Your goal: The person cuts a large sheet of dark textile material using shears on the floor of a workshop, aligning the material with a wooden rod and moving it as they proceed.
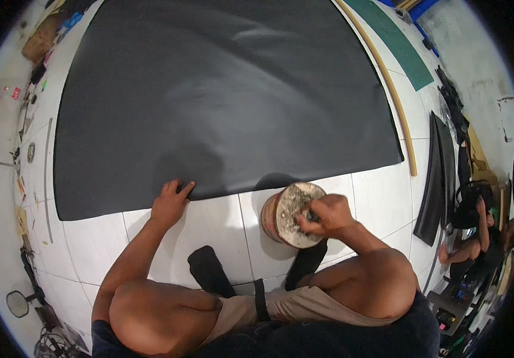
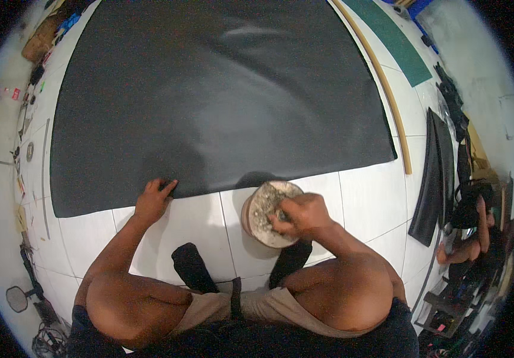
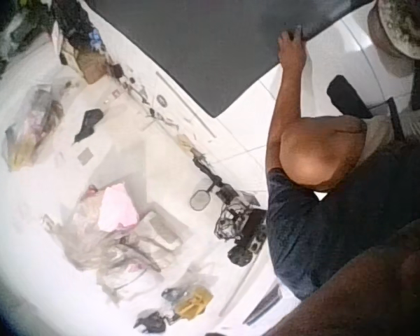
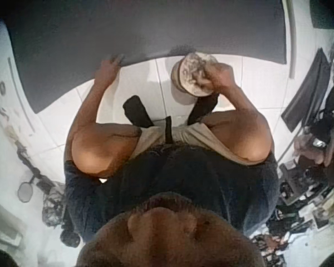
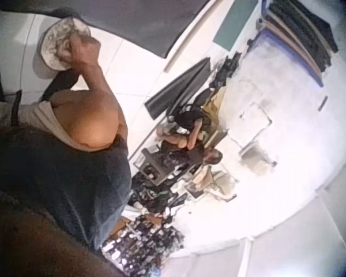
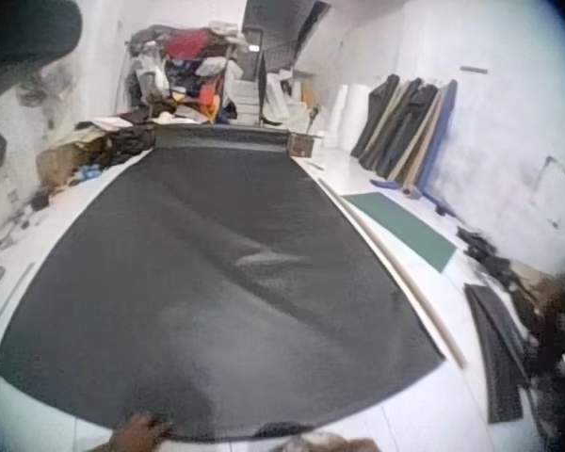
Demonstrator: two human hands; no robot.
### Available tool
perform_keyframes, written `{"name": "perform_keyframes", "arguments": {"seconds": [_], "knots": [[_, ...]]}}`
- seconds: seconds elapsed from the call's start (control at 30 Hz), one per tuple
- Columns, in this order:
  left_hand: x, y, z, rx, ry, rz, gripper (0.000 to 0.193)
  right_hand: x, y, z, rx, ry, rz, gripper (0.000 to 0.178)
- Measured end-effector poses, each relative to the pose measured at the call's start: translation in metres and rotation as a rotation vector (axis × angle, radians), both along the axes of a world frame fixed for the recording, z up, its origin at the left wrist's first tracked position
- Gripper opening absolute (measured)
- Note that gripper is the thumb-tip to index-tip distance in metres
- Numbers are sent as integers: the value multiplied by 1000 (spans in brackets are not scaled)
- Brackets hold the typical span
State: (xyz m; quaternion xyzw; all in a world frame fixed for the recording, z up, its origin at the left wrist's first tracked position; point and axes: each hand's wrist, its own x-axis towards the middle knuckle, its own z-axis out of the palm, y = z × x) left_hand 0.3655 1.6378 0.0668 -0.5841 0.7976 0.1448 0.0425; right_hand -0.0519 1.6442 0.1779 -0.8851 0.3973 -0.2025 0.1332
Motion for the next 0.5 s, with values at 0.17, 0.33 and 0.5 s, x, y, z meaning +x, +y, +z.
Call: {"name": "perform_keyframes", "arguments": {"seconds": [0.17, 0.33, 0.5], "knots": [[9, -3, 2, -26, 20, -26, 54, 16, -42, 13, -117, -125, -76, 22], [3, -12, 6, -17, 16, -6, 55, 16, -84, -4, -184, -158, -115, 27], [-5, -18, 8, 146, -28, 16, 55, 18, -119, -31, -158, -127, -131, 28]]}}
